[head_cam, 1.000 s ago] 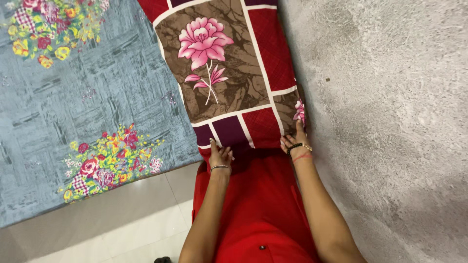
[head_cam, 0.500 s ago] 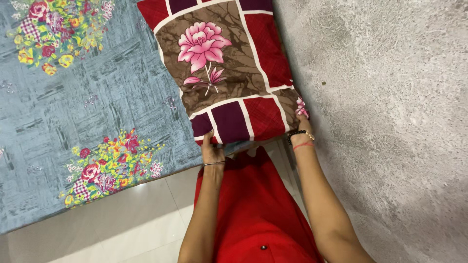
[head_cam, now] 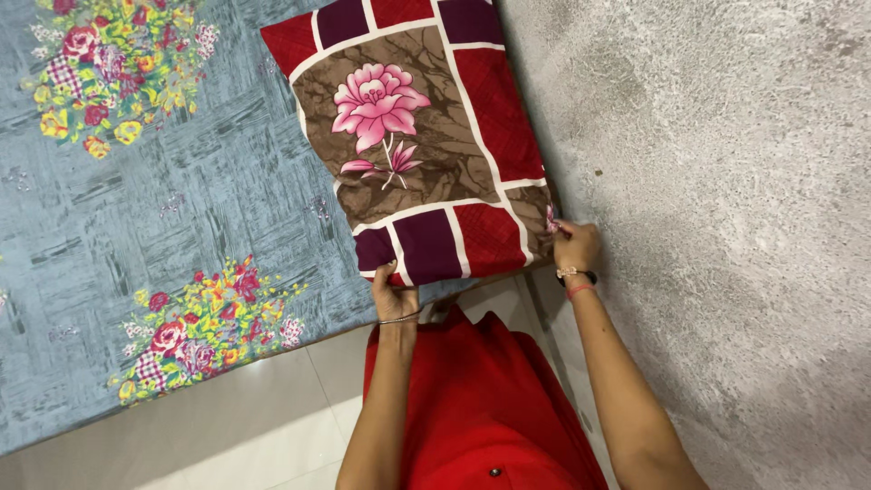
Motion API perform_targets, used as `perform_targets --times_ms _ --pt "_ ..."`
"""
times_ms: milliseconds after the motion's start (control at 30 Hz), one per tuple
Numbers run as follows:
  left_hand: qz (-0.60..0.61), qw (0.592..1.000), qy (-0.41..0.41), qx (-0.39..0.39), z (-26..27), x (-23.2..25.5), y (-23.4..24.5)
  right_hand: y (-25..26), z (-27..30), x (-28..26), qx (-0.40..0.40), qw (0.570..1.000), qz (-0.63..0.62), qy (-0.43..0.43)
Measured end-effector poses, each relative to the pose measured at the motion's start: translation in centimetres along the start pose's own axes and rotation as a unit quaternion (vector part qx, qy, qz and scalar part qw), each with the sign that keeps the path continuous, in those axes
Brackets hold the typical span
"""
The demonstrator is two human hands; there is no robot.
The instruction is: The person smoothes a patterned bedsheet and arranges two pillows on a bed by hand.
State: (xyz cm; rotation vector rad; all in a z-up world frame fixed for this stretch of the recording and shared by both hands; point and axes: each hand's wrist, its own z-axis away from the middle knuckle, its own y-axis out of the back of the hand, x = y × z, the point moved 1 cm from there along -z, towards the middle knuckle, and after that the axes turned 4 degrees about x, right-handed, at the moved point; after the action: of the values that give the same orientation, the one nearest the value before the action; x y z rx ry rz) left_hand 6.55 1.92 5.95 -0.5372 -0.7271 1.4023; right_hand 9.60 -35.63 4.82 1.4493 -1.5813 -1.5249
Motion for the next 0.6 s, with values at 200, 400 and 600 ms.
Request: perform_targets --times_ms 200,400,600 --pt "0.021 1.000 0.009 0.004 0.3 0.1 -1.6 3.3 -1.6 -5.4 -0.068 0.864 -0.341 -0.365" --pt "0.037 0.999 -0.002 0.033 2.0 0.6 -3.7 4.8 -4.5 -6.9 0.052 0.976 -0.194 -0.082" --pt "0.038 0.999 0.010 0.006 1.0 0.3 -2.5 4.5 -6.8 -7.4 -0.079 0.894 -0.334 -0.286"
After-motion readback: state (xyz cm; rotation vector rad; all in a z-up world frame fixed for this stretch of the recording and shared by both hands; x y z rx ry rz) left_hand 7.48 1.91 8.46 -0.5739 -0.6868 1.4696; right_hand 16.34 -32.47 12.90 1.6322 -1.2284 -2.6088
